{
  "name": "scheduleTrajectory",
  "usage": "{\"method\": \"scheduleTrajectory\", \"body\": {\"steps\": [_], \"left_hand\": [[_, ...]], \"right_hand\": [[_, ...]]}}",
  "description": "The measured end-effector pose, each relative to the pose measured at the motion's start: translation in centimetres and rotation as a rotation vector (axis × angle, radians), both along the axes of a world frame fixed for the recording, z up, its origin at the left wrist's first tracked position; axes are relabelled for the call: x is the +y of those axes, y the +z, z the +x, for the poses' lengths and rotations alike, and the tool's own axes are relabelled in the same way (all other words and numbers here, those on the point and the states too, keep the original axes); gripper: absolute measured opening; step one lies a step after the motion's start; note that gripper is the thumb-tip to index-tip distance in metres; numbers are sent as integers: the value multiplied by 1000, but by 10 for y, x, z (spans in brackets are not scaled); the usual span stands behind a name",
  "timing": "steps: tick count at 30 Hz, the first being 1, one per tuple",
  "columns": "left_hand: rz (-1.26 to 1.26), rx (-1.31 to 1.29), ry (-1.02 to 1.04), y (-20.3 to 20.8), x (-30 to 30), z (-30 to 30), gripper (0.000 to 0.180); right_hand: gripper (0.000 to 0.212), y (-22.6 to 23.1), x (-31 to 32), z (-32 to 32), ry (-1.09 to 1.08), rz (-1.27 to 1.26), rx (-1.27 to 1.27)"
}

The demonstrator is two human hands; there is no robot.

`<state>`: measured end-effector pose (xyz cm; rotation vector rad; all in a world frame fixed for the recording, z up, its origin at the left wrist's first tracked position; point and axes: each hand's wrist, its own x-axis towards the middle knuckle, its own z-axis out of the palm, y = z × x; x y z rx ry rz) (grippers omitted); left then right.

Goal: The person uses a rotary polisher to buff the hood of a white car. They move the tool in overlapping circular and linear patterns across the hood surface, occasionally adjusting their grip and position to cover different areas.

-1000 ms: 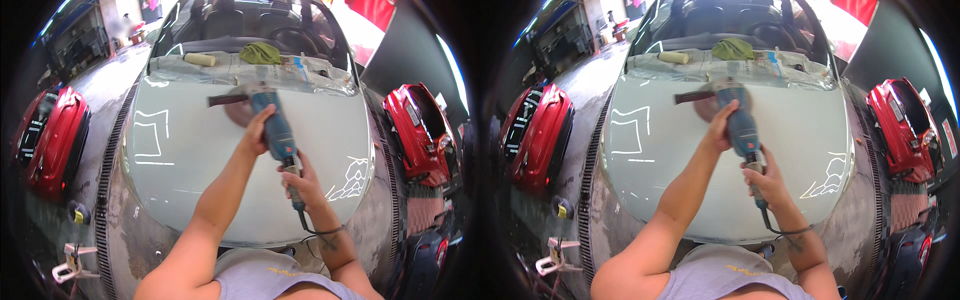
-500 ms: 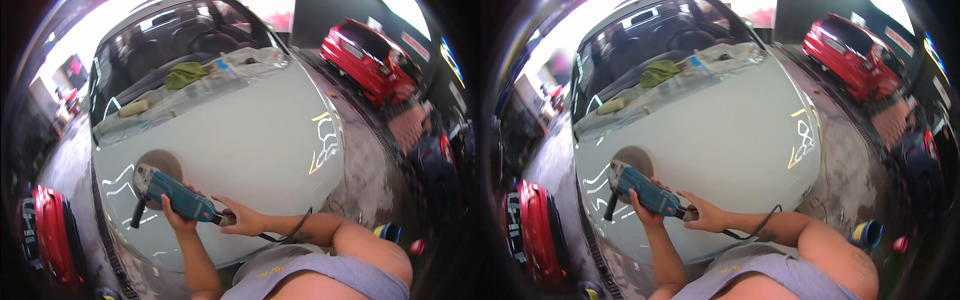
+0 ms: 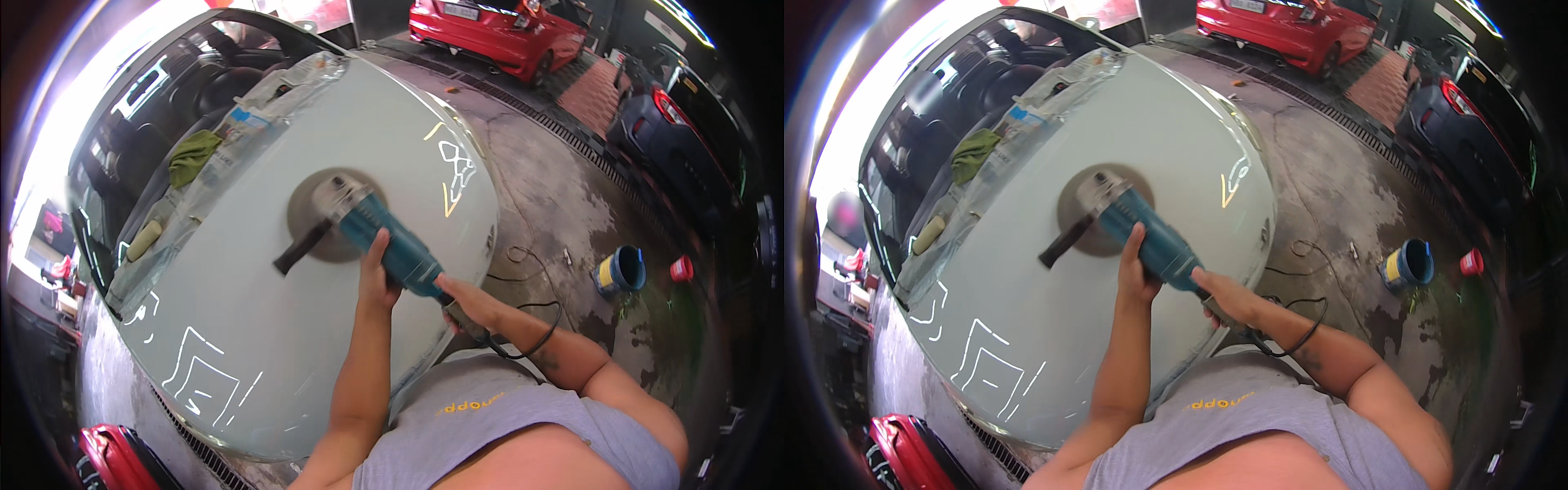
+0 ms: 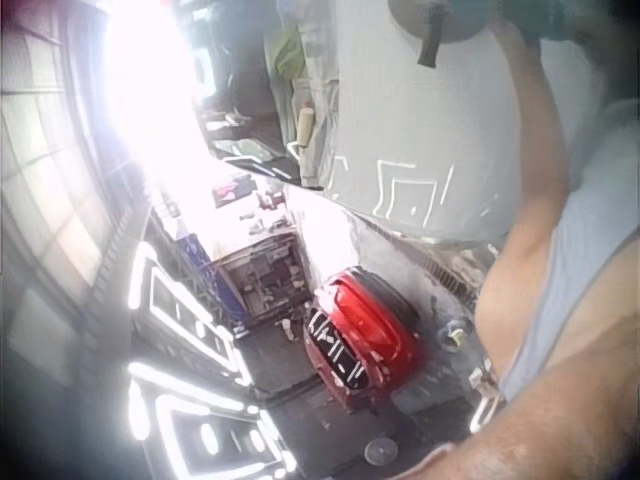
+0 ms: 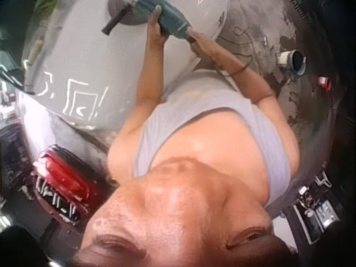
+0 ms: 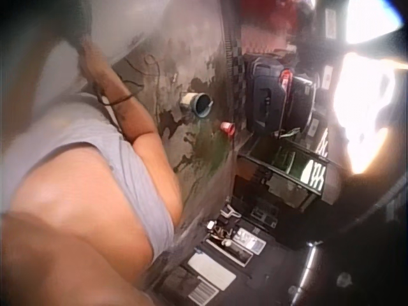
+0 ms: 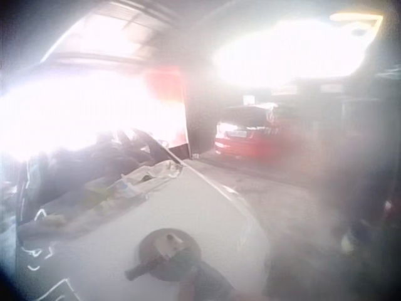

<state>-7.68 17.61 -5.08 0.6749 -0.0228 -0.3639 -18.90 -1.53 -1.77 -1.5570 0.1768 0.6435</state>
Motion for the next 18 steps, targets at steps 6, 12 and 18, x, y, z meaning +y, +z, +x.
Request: {"method": "scheduleTrajectory", "body": {"steps": [6,12,18], "left_hand": [[73,9,-147,-27,-94,-7,46],[57,54,-27,-52,-104,-70,55],[-17,60,192,-58,-85,-136,73]], "right_hand": [[86,-26,-64,-34,-275,32,197],[80,-67,-101,-70,-90,23,0],[71,-73,-119,-77,196,-49,-216]]}}
